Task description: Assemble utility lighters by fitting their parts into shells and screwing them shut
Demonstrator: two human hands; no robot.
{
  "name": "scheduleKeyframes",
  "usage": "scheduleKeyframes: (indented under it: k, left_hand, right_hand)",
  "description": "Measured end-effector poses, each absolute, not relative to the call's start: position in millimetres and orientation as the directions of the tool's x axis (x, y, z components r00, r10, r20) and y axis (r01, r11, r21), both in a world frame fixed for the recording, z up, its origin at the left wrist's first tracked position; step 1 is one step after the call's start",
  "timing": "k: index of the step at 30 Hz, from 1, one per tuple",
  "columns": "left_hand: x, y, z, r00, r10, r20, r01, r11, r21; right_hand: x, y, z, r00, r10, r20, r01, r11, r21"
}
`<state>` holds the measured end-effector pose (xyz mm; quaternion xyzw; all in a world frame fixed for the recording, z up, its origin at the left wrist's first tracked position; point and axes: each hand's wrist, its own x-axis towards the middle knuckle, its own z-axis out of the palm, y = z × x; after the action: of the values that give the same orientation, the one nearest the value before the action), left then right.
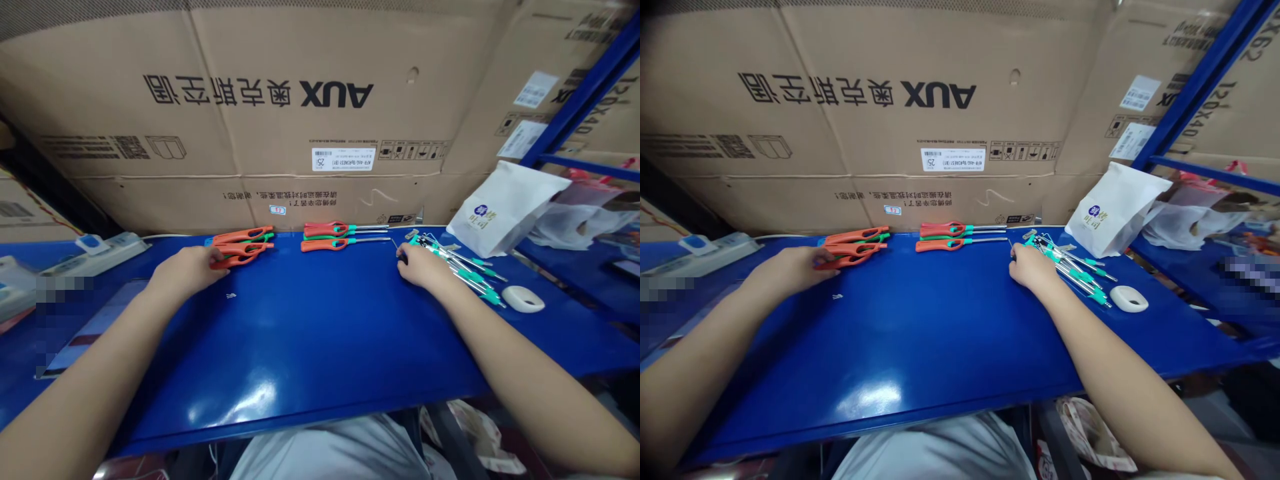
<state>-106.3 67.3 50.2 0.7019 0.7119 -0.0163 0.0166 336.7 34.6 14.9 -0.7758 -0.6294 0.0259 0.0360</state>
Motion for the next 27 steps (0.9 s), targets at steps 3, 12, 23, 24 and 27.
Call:
scheduleKeyframes:
  k: [3, 12, 23, 24, 27]
  left_hand:
    - [-110.8, 73.1, 46.0, 0.024, 0.998, -0.053, 0.999, -0.022, 0.023]
    - [-120.4, 85.4, 24.7, 0.215, 0.976, 0.024, 0.960, -0.215, 0.178]
    - [-98.1, 74.3, 18.4, 0.432, 0.887, 0.162, 0.845, -0.461, 0.273]
    - [-94.4, 73.1, 16.2, 0.440, 0.880, 0.181, 0.835, -0.475, 0.279]
    - [-85.4, 70.9, 8.6, 0.479, 0.842, 0.247, 0.795, -0.536, 0.285]
  right_hand:
    - [338.5, 36.1, 16.5, 0.230, 0.973, 0.009, 0.972, -0.230, -0.045]
    - [348.2, 36.9, 12.1, 0.190, 0.976, 0.106, 0.981, -0.193, 0.016]
    - [320.6, 30.8, 1.6, -0.193, 0.926, 0.325, 0.962, 0.243, -0.121]
    - [316.6, 28.8, 1.8, -0.240, 0.911, 0.336, 0.943, 0.302, -0.143]
    - [306.9, 23.3, 2.4, -0.358, 0.877, 0.322, 0.889, 0.425, -0.170]
